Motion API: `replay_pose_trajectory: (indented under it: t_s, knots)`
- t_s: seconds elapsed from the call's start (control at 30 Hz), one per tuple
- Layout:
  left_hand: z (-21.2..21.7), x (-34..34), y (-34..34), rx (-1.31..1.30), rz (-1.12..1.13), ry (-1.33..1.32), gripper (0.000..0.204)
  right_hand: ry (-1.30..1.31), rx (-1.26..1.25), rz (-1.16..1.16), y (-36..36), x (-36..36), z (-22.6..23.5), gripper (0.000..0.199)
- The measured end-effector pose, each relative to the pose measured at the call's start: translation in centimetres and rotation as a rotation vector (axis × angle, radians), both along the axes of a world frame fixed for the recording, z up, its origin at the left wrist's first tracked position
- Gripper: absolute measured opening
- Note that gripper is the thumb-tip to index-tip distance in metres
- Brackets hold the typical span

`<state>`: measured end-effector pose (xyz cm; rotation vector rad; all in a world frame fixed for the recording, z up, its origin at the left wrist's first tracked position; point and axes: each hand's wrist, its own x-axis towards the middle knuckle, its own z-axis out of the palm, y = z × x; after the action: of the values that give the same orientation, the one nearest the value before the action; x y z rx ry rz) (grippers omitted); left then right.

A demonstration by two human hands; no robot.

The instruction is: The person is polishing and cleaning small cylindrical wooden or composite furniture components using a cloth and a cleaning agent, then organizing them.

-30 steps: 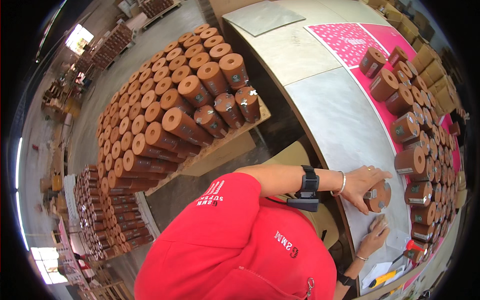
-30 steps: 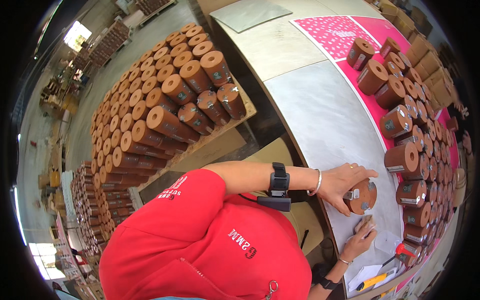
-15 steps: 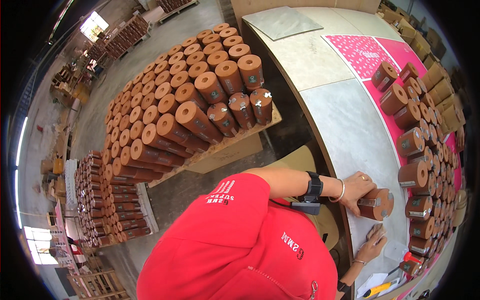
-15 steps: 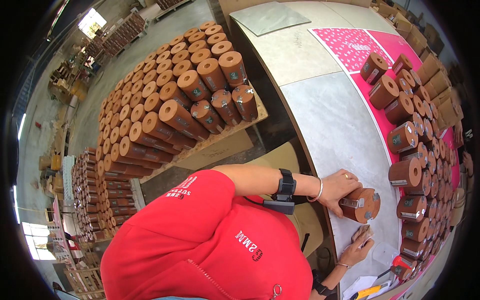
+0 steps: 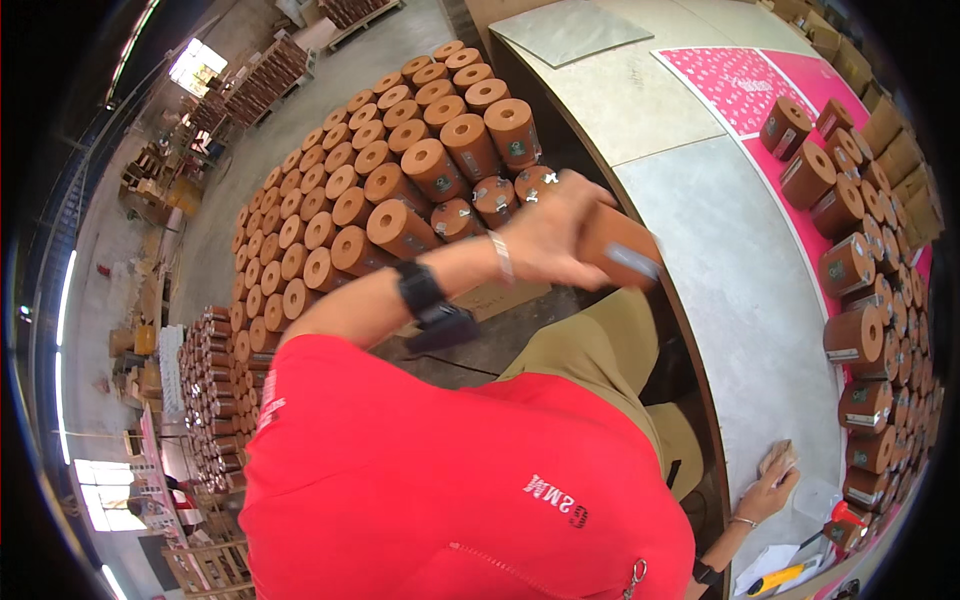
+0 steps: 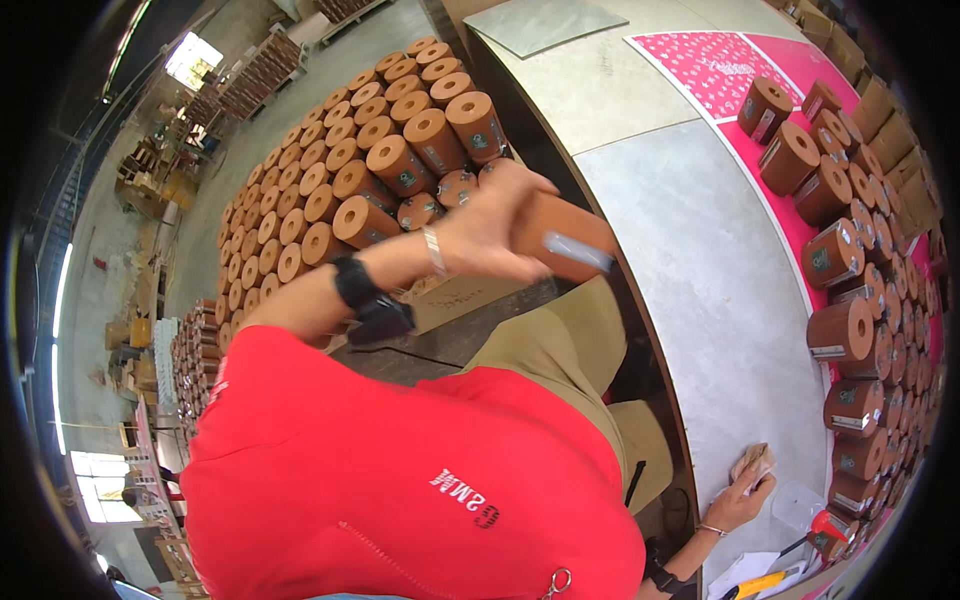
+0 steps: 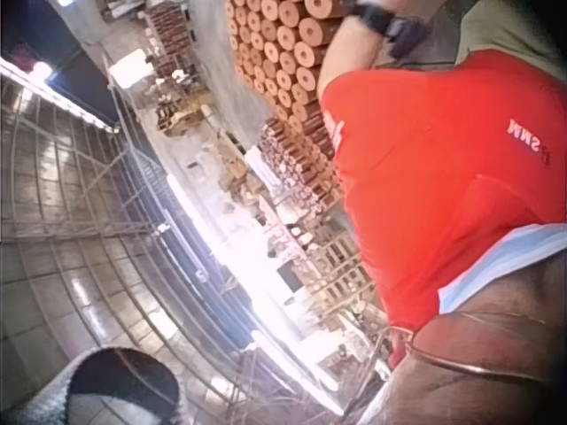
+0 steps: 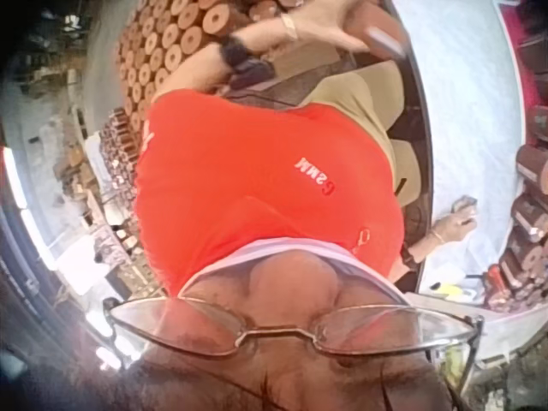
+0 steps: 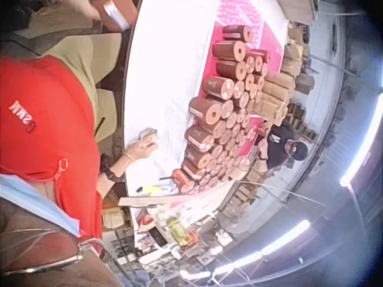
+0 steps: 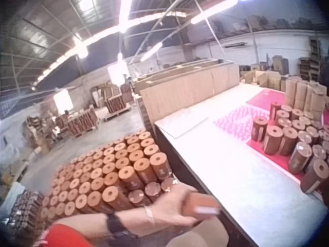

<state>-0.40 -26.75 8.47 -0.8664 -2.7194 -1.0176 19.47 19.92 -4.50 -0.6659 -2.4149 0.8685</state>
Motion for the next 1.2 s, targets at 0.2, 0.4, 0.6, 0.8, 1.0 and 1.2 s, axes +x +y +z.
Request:
replay_pose_trajectory:
  t_s: [0.2, 0.4, 0.6, 0.8, 1.0, 1.2]
  knots:
    - [0.1, -0.9, -14.1, -0.49, 0.397, -0.069, 0.079, 0.007, -0.002, 0.042, 0.6, 0.0, -0.3, 0.026]
    - [-0.9, -1.2, -18.8, -0.643, 0.543, -0.226, 0.078, 0.02, -0.032, 0.027, 0.2, 0.4, -0.8, 0.025]
    - [-2.3, 0.1, -19.7, -0.801, 0.474, -0.065, 0.079, 0.01, -0.031, 0.045, 0.1, 0.5, -0.7, 0.025]
    - [-3.1, 1.6, -19.7, -0.827, 0.575, 0.014, 0.086, 0.003, -0.008, 0.049, 0.2, 0.0, -0.3, 0.022]
    - [-0.1, -1.8, -17.0, -0.509, 0.463, 0.24, 0.084, 0.068, -0.073, -0.024, -0.8, 0.4, 0.7, 0.018]
    - [4.3, -8.1, -3.4, -0.228, 0.215, 0.201, 0.076, 0.057, 0.036, -0.024, -3.0, -0.5, 2.0, 0.017]
